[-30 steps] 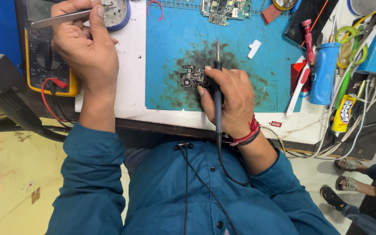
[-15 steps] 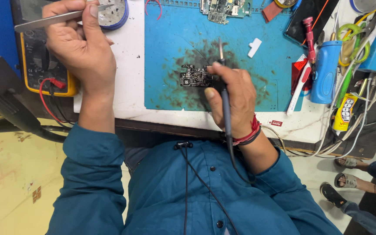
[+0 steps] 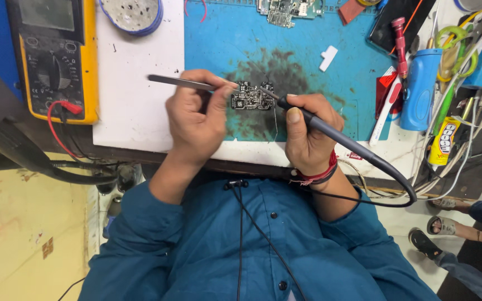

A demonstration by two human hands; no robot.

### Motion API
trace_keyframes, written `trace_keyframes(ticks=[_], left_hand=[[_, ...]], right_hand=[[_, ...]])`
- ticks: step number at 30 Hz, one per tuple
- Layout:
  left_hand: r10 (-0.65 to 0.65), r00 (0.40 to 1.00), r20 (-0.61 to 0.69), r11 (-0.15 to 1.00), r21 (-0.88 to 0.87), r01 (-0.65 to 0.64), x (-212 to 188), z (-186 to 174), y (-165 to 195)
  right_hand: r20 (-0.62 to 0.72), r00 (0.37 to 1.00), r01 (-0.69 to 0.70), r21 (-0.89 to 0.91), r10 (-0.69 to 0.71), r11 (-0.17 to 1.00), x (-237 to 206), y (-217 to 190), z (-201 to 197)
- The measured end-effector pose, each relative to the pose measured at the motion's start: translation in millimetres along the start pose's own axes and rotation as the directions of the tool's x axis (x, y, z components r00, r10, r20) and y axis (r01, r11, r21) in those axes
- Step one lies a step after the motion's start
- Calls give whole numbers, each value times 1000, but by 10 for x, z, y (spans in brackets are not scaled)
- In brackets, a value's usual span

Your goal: The person holds a small circuit board with tweezers in one hand and a soldering iron in the other, soldering components on the board over a workbench mat. They reposition the board and continue soldering different points throughout the clip.

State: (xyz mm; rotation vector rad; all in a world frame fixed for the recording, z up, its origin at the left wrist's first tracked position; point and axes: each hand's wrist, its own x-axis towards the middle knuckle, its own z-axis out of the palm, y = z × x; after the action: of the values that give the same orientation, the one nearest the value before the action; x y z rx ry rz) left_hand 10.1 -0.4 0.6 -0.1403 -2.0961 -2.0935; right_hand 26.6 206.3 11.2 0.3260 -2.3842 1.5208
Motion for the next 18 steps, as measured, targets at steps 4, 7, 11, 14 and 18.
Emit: trace_keyframes(ticks=[4,7,11,14,18], left_hand=[[26,1000,11,984,178,-27,15,73,82],[-35,999,14,971,236,30,12,70,128],[-26,999,26,969,247,19,27,92,151],[-37,999,38,965,262,26,36,93,165],[-4,998,59,959,282,-13,38,90,173]], right_hand=[[15,1000,13,-23,-13,1000,22,-6,-3],[36,999,6,-27,-5,1000,20,-12,6],[43,999,-3,-1,3,1000,10,-16,1],[54,998,12,5,-12,1000,25,-14,0],[79,996,31,10,-32,999,50,-30,3]])
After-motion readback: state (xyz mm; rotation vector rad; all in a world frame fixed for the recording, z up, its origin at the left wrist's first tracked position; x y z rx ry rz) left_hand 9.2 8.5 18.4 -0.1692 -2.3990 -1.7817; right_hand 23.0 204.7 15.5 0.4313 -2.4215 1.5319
